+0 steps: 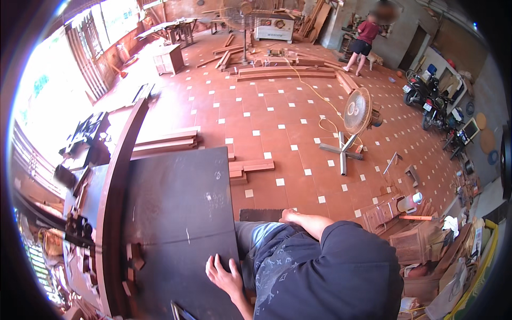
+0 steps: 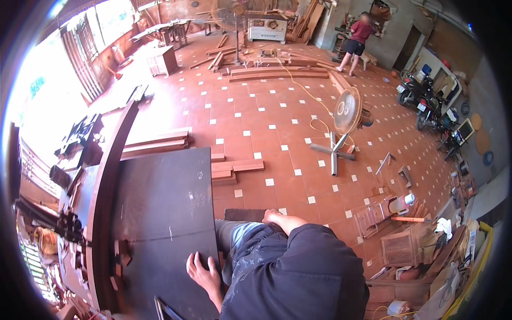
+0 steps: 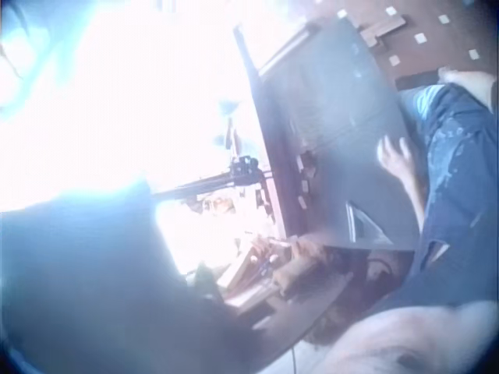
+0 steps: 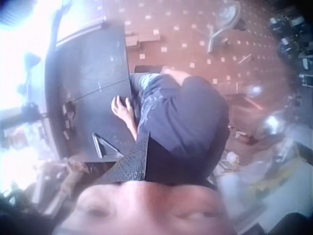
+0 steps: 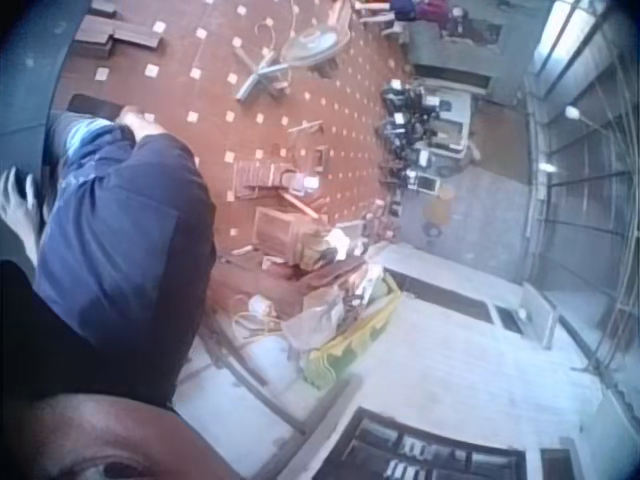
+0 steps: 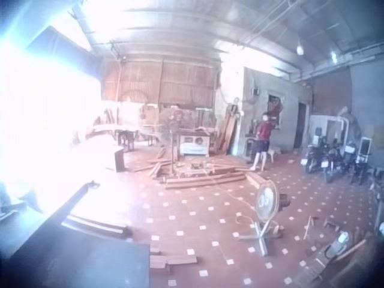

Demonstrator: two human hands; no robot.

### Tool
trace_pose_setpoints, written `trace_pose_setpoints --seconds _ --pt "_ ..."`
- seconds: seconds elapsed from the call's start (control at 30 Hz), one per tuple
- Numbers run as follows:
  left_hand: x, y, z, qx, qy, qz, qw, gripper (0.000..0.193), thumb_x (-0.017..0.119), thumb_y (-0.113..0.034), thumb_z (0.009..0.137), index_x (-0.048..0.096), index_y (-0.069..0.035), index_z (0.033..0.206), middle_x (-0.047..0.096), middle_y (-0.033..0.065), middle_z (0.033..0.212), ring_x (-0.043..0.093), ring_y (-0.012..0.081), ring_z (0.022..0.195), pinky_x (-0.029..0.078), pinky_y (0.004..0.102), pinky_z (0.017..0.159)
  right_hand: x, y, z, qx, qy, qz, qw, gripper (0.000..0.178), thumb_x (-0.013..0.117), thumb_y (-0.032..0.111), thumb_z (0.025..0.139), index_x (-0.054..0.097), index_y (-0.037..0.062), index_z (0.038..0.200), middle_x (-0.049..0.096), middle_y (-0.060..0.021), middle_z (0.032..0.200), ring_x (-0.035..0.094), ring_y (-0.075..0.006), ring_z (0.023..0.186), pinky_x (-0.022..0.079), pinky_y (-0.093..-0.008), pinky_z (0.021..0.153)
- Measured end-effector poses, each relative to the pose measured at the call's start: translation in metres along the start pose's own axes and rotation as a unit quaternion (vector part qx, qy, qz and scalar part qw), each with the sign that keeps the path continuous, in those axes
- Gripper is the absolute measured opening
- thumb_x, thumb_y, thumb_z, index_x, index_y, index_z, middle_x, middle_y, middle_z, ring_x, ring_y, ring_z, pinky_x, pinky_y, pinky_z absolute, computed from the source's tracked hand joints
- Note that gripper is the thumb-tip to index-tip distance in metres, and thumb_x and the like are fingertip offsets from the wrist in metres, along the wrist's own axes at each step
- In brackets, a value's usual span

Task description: The person uses a bandsaw to cut a long wooden plank into smaller pieces. They then move to a jointer to smooth the edges of the cut pieces. Finally, they return to the bandsaw to cut additional notches into the plank.

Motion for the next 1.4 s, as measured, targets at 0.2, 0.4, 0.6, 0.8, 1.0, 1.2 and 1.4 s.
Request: trace_pose_setpoints --seconds 0.2,0.4,0.6,0.8,1.0,1.2,1.4 --pt "-0.012 -0.048 -0.002 -0.018 0.040 0.164 0.986 0.071 0.073 -0.054 0.093 0.056 -0.015 0.150 0.052 0.0138 0.153 0.041 0.0376 0.147 0.029 0.0565 0.125 -0.034 0.013 0.098 -0.081 0.015 -0.080 0.993 0.058 0.067 0.047 0.086 0.078 0.0009 0.119 0.071 -0.0262 0.130 0.071 -0.0415 0.118 0.056 -0.0489 0.101" --pt "-0.005 -0.045 0.008 -0.047 0.027 0.178 0.983 0.067 0.073 -0.052 0.094 0.059 -0.015 0.148 0.054 0.0150 0.151 0.049 0.0364 0.141 0.034 0.0572 0.121 -0.056 0.040 0.235 -0.186 -0.004 -0.159 0.970 0.050 0.059 0.048 0.091 0.081 0.0039 0.104 0.076 -0.0236 0.111 0.073 -0.0417 0.107 0.057 -0.0502 0.096" --pt "-0.005 -0.025 0.020 -0.090 -0.029 0.218 0.971 0.073 0.062 -0.069 0.093 0.062 -0.013 0.141 0.056 0.0134 0.147 0.051 0.0344 0.140 0.033 0.0572 0.122 -0.041 0.117 0.280 -0.212 0.073 -0.012 0.974 0.049 0.067 0.052 0.089 0.082 0.0116 0.112 0.078 -0.0183 0.115 0.073 -0.0357 0.114 0.057 -0.0464 0.099" --pt "-0.009 -0.024 -0.012 -0.111 -0.039 0.235 0.965 0.069 0.068 -0.064 0.092 0.064 -0.015 0.139 0.057 0.0101 0.147 0.052 0.0306 0.140 0.035 0.0539 0.123 0.006 0.095 0.275 -0.208 0.189 0.026 0.959 0.029 0.073 0.035 0.097 0.076 0.0065 0.101 0.074 -0.0040 0.087 0.069 -0.0143 0.070 0.058 -0.0321 0.061" --pt "-0.003 -0.037 -0.006 -0.105 -0.033 0.230 0.967 0.091 0.082 -0.074 0.070 0.066 -0.016 0.139 0.059 0.0087 0.147 0.053 0.0305 0.141 0.035 0.0538 0.124 0.011 0.053 0.305 -0.140 0.260 0.115 0.948 0.029 0.070 0.035 0.101 0.070 0.0075 0.111 0.074 -0.0052 0.091 0.069 -0.0148 0.068 0.058 -0.0316 0.057" --pt "-0.001 -0.040 -0.003 -0.125 -0.030 0.227 0.965 0.089 0.093 -0.060 0.063 0.067 -0.016 0.136 0.060 0.0086 0.146 0.055 0.0303 0.140 0.037 0.0542 0.123 0.026 0.030 0.315 -0.076 0.288 0.124 0.946 0.037 0.066 0.034 0.101 0.068 0.0025 0.120 0.074 -0.0102 0.096 0.070 -0.0207 0.072 0.060 -0.0357 0.061" --pt "-0.003 -0.043 0.002 -0.136 -0.034 0.214 0.967 0.085 0.093 -0.054 0.064 0.068 -0.014 0.135 0.061 0.0109 0.146 0.057 0.0333 0.138 0.038 0.0565 0.121 0.031 0.011 0.326 -0.022 0.314 0.144 0.938 0.040 0.063 0.034 0.102 0.062 0.0012 0.124 0.073 -0.0139 0.102 0.072 -0.0258 0.075 0.060 -0.0376 0.064"
Point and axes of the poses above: each hand's wrist, its own z-axis towards the middle knuckle, its own x-axis out of the palm, y = z × x, the point moved 2 cm from there along z, towards the middle knuckle
